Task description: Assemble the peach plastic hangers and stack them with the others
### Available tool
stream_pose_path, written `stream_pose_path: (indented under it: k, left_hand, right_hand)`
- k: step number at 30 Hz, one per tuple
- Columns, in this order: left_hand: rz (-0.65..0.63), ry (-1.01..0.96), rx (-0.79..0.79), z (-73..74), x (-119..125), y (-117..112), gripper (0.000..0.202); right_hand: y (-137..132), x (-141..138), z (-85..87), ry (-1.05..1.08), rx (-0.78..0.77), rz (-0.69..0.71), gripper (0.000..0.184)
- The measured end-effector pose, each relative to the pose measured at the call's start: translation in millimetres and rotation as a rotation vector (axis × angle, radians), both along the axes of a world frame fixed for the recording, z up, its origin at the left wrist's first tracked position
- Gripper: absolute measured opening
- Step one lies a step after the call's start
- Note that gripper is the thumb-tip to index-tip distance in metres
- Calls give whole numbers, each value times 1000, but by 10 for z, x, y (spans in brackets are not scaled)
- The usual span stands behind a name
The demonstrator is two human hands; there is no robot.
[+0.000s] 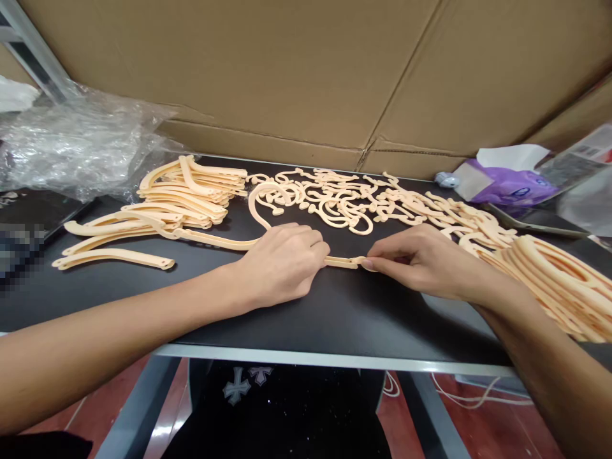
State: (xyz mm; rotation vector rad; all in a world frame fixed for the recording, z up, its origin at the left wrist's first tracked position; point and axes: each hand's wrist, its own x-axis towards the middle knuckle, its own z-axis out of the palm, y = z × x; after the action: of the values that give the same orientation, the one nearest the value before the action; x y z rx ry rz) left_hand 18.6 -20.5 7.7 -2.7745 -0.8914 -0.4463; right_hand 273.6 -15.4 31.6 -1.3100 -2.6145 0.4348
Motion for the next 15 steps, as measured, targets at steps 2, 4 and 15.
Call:
stream_pose_path:
  k: [2,4,15]
  left_hand:
    - [-3,1,2,-2,-2,-3,20]
    - [-1,2,7,-4,-3,-7,20]
    - [-20,-12,39,-10,5,-11,18]
  right_hand:
    - [-4,1,-7,-6,56,36,37]
    - [-17,-2,-10,-22,114,67,39]
    - [-74,23,12,-188,321,189,42]
